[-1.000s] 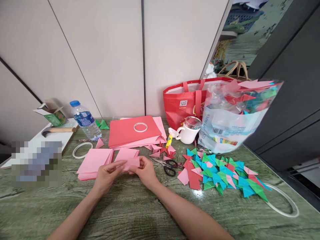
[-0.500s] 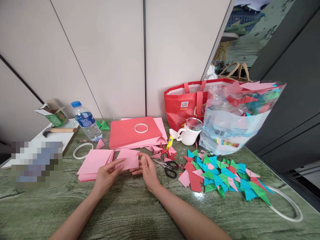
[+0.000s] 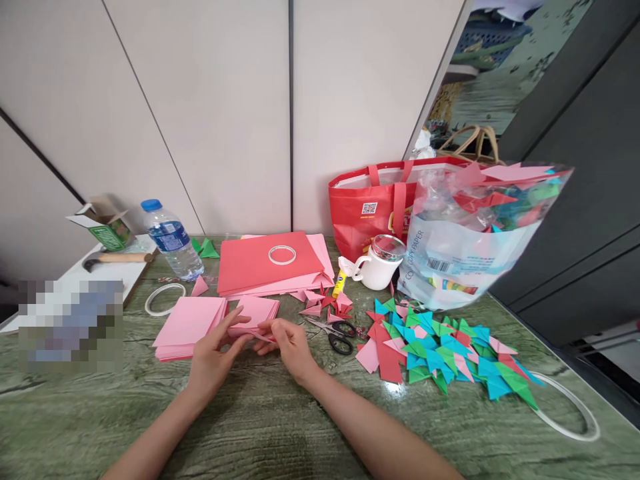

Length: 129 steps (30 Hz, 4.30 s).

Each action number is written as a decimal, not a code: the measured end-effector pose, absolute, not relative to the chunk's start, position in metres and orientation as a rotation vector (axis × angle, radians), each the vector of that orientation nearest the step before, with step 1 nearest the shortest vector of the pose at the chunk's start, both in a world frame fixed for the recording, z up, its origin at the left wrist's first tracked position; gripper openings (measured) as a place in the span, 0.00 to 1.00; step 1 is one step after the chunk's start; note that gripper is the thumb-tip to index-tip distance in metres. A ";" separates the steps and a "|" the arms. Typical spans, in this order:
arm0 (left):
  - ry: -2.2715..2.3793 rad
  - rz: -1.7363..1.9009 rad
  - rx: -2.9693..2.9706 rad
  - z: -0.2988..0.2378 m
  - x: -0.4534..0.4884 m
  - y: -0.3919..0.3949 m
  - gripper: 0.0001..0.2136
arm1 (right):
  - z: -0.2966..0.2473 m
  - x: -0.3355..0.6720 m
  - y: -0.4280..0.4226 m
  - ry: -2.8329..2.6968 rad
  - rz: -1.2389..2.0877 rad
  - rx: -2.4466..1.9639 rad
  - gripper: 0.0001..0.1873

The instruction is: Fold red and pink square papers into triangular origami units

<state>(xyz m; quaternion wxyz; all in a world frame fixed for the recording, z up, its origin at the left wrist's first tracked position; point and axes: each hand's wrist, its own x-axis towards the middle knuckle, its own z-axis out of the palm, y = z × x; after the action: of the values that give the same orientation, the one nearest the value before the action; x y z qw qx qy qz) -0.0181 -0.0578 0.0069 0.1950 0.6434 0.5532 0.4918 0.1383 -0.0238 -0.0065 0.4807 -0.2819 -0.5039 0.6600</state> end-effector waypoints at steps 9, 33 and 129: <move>1.459 1.393 1.672 0.008 -0.014 -0.056 0.20 | -0.009 0.143 -0.023 -1.483 1.318 -0.774 0.23; 1.392 1.361 1.814 0.013 -0.007 -0.061 0.15 | -0.009 0.142 -0.024 -1.174 1.217 -1.008 0.14; 1.238 1.259 0.731 0.016 -0.004 -0.054 0.18 | -0.010 0.139 -0.024 -1.577 1.007 -0.868 0.04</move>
<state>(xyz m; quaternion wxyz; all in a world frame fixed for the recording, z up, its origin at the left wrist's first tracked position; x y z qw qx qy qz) -0.0042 -0.0537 0.0155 0.5772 0.3125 0.5291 0.5378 0.1392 -0.0239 -0.0098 0.5134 -0.3612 -0.6560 0.4190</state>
